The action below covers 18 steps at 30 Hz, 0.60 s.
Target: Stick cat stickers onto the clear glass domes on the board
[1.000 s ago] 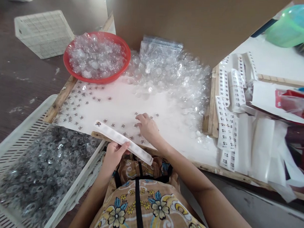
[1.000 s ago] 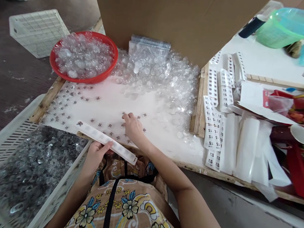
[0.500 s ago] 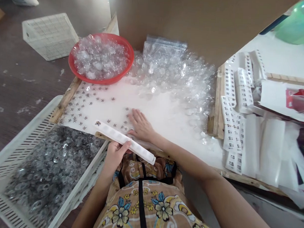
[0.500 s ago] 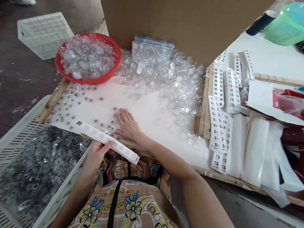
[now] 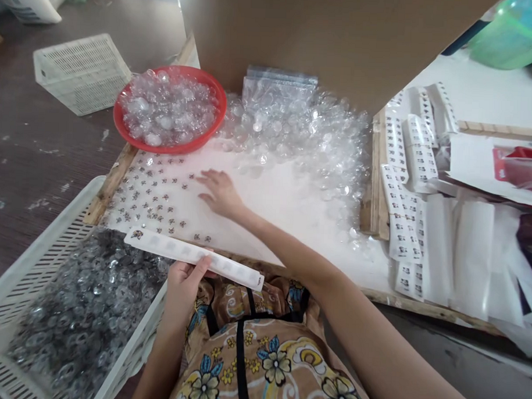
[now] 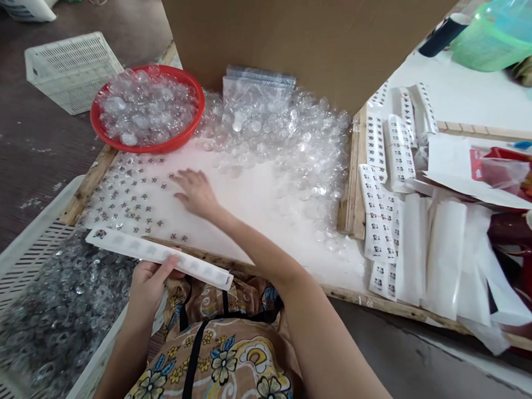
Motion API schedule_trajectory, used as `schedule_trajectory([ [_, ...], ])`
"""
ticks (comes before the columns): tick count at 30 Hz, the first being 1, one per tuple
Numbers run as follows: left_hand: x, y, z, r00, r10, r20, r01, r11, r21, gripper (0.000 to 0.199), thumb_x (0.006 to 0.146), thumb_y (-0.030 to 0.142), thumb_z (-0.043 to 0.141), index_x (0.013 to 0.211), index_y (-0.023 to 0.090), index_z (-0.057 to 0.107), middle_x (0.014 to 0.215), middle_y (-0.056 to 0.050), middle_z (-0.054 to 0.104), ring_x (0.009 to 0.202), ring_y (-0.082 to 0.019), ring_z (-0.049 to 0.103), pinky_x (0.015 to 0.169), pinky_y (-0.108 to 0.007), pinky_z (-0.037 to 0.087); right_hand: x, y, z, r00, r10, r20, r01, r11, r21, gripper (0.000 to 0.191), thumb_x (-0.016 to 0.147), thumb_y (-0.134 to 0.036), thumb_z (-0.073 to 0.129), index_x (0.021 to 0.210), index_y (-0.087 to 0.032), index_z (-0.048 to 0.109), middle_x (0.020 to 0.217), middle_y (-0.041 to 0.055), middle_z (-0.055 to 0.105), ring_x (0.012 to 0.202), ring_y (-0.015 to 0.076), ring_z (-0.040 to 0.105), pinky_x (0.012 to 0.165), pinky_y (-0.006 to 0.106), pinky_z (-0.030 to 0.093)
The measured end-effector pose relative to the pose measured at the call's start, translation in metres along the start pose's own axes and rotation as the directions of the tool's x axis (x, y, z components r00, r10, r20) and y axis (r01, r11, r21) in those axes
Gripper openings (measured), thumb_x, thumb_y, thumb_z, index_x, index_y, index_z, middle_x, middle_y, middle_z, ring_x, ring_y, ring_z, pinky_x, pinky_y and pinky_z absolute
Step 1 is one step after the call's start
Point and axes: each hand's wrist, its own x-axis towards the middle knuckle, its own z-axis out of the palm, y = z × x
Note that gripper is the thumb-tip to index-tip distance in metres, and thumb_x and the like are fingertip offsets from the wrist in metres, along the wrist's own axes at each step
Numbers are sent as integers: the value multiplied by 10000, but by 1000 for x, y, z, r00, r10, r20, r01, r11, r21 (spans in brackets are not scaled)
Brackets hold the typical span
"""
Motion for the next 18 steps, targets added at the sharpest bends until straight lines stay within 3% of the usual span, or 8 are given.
schedule_trajectory([
  [4,7,3,13,997,-23,80,23,1000,-3,430,708,504,816,911,128,774,728,-50,728,612,-182,662,573,-275,580,23,67,-40,973,204,-105,-222,953,-205,705,868,-342,701,1498,-180,430,1641,149,238,1516,405,109,1192,618,40],
  [7,9,8,19,996,-19,92,18,1000,11,437,706,515,814,906,129,773,742,-55,731,621,-186,672,575,-275,581,36,98,-54,969,223,-106,-244,933,-264,723,856,-379,716,1497,-205,431,1649,154,203,1518,426,53,1166,670,47],
  [10,8,8,19,997,-18,78,17,1000,14,438,708,519,811,912,133,774,775,-65,740,650,-194,682,588,-276,584,25,112,-55,983,158,-95,-178,949,-259,598,877,-340,685,1431,-193,513,1585,169,337,1509,380,148,1173,605,170],
  [15,8,1,20,993,-71,91,71,997,-1,457,681,527,826,892,125,773,716,-59,724,622,-193,672,565,-274,575,-33,121,-55,997,-59,-41,55,994,-94,453,882,-256,622,1334,-230,595,1468,153,488,1388,315,419,1144,541,311],
  [18,8,3,27,989,-78,129,79,997,3,463,663,537,833,854,121,767,710,-64,725,618,-199,672,557,-279,573,-55,128,-62,990,-22,-136,31,997,69,460,859,-216,587,1318,-244,602,1452,140,494,1303,293,517,1055,493,446],
])
